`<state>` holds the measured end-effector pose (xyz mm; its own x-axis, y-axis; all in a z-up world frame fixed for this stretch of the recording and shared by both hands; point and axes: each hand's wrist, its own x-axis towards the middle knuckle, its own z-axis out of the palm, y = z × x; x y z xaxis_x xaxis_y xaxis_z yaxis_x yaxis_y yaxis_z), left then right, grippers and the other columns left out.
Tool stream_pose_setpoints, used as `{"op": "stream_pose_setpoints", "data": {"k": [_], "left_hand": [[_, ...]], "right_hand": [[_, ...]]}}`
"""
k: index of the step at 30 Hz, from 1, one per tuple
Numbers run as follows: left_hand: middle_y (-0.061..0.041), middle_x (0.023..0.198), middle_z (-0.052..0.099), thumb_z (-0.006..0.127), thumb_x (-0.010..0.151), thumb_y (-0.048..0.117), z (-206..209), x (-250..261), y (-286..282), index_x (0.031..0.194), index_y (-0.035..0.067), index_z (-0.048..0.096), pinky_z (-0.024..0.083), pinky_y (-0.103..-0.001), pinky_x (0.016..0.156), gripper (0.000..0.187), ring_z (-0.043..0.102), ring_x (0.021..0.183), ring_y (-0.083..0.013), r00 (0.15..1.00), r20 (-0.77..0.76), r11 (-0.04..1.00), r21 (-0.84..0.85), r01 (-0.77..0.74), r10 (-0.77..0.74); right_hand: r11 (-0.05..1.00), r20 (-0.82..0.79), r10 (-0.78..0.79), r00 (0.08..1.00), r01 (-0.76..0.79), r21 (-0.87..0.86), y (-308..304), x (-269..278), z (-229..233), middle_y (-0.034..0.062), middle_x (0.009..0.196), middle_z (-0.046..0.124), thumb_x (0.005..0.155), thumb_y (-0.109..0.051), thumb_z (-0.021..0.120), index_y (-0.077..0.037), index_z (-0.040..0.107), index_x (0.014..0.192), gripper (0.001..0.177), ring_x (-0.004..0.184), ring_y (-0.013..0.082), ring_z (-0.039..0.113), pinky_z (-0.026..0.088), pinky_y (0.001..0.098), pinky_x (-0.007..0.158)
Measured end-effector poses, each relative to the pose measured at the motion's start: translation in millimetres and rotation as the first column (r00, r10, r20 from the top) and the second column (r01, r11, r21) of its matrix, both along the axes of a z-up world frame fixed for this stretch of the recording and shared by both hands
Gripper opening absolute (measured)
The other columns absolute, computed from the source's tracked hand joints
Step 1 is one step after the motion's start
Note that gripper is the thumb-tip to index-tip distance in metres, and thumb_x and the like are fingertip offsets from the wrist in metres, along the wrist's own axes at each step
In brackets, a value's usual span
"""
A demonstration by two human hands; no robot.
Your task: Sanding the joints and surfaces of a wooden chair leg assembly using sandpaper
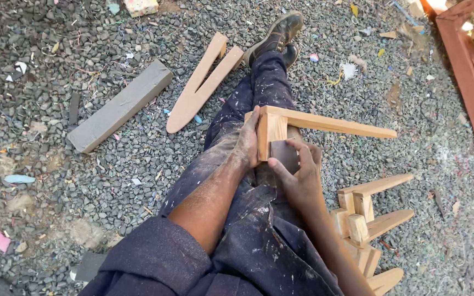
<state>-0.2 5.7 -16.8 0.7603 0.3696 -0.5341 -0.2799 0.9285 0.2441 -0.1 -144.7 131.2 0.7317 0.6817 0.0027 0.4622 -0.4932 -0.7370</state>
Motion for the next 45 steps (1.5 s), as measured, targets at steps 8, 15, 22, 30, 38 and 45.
{"op": "stream_pose_setpoints", "data": {"k": [8,15,22,30,38,45], "left_hand": [[-0.014,0.092,0.075,0.070,0.089,0.052,23,-5,6,0.108,0.015,0.067,0.063,-0.037,0.061,0.042,0.075,0.072,-0.0268,0.996,-0.075,0.998,0.042,-0.044,0.047],[-0.026,0.088,0.072,0.061,0.095,0.054,64,-19,4,0.097,0.007,0.064,0.065,-0.053,0.073,0.047,0.074,0.074,-0.0370,0.999,0.005,0.990,-0.133,-0.034,0.035],[-0.017,0.097,0.073,0.055,0.094,0.060,37,-11,10,0.107,0.008,0.065,0.065,-0.049,0.075,0.054,0.075,0.078,-0.0296,0.998,-0.056,1.000,0.013,0.006,-0.005],[-0.020,0.104,0.074,0.058,0.090,0.064,-5,0,16,0.113,0.011,0.068,0.064,-0.048,0.080,0.059,0.075,0.085,-0.0310,0.997,-0.070,0.998,0.056,0.022,-0.018],[-0.018,0.098,0.076,0.054,0.091,0.066,2,-3,21,0.109,0.010,0.074,0.063,-0.040,0.070,0.061,0.075,0.077,-0.0286,0.995,-0.087,0.997,0.040,0.061,-0.058],[-0.015,0.098,0.076,0.054,0.090,0.068,12,-6,19,0.109,0.011,0.073,0.062,-0.039,0.077,0.063,0.076,0.081,-0.0254,0.994,-0.077,0.995,0.063,0.082,-0.077]], "right_hand": [[0.985,-0.305,0.084,0.949,-0.033,0.169,27,1,23,0.0368,0.147,0.042,0.100,-0.038,0.049,-0.002,0.045,0.150,0.062,0.134,0.0564,0.043,0.038,0.0639,0.110],[0.983,-0.616,0.025,0.788,0.091,0.156,-4,4,2,0.0186,0.101,0.061,0.100,-0.030,0.042,-0.002,0.055,0.145,0.054,0.079,0.0235,0.058,0.049,0.0279,0.064],[0.946,-0.717,0.001,0.697,0.231,0.226,30,11,10,0.0064,0.090,0.063,0.099,-0.012,0.044,-0.008,0.052,0.151,0.053,0.060,0.0086,0.053,0.041,0.0212,0.048],[0.937,-0.104,0.049,0.993,-0.082,-0.339,12,-15,32,0.0076,0.157,0.033,0.094,-0.048,0.063,-0.018,0.050,0.151,0.066,0.126,0.0405,0.042,0.042,0.0586,0.105],[0.951,0.034,0.147,0.989,-0.132,-0.278,30,-11,30,0.0129,0.153,0.032,0.096,-0.044,0.063,-0.012,0.051,0.151,0.064,0.127,0.0429,0.037,0.046,0.0560,0.102],[0.944,0.023,0.016,1.000,-0.007,-0.329,6,-24,36,0.0173,0.149,0.039,0.085,-0.044,0.075,-0.025,0.056,0.146,0.067,0.130,0.0449,0.045,0.039,0.0538,0.109]]}}
